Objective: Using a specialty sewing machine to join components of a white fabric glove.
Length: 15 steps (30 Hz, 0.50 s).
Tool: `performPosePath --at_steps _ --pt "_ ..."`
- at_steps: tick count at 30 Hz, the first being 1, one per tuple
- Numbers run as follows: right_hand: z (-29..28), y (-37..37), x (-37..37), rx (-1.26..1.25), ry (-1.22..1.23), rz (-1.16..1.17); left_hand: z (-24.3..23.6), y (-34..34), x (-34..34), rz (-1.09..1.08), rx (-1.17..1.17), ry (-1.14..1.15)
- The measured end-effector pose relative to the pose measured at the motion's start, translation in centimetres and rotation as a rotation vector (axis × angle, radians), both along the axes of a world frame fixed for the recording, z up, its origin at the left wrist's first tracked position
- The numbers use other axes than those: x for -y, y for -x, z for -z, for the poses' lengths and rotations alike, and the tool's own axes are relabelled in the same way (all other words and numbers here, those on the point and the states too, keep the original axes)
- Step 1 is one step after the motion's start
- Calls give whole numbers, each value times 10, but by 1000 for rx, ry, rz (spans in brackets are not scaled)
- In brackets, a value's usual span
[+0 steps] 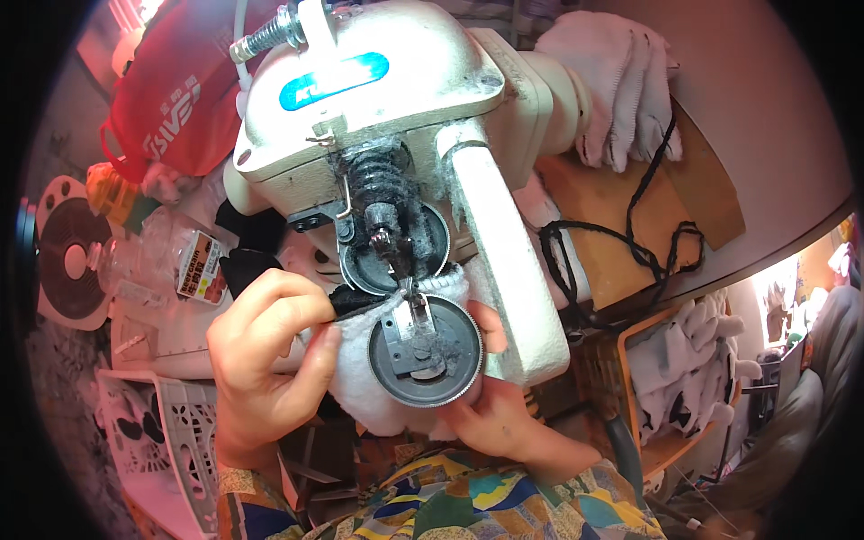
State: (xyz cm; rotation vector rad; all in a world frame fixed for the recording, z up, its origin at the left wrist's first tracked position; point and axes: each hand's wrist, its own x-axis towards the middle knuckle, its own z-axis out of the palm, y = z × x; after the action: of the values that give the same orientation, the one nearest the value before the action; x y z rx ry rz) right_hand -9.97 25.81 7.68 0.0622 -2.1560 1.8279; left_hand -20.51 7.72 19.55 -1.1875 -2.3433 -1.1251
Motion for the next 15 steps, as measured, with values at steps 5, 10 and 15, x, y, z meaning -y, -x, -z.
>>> performPosePath --at_steps 5,10,15 --pt "-1 2 2 23 1 -47 8 2 -1 18 -97 -30" --pt "-14 0 3 228 183 -84 18 6 -2 28 -328 -10" --pt "-13 5 3 54 185 -55 22 7 -2 37 -409 -16"
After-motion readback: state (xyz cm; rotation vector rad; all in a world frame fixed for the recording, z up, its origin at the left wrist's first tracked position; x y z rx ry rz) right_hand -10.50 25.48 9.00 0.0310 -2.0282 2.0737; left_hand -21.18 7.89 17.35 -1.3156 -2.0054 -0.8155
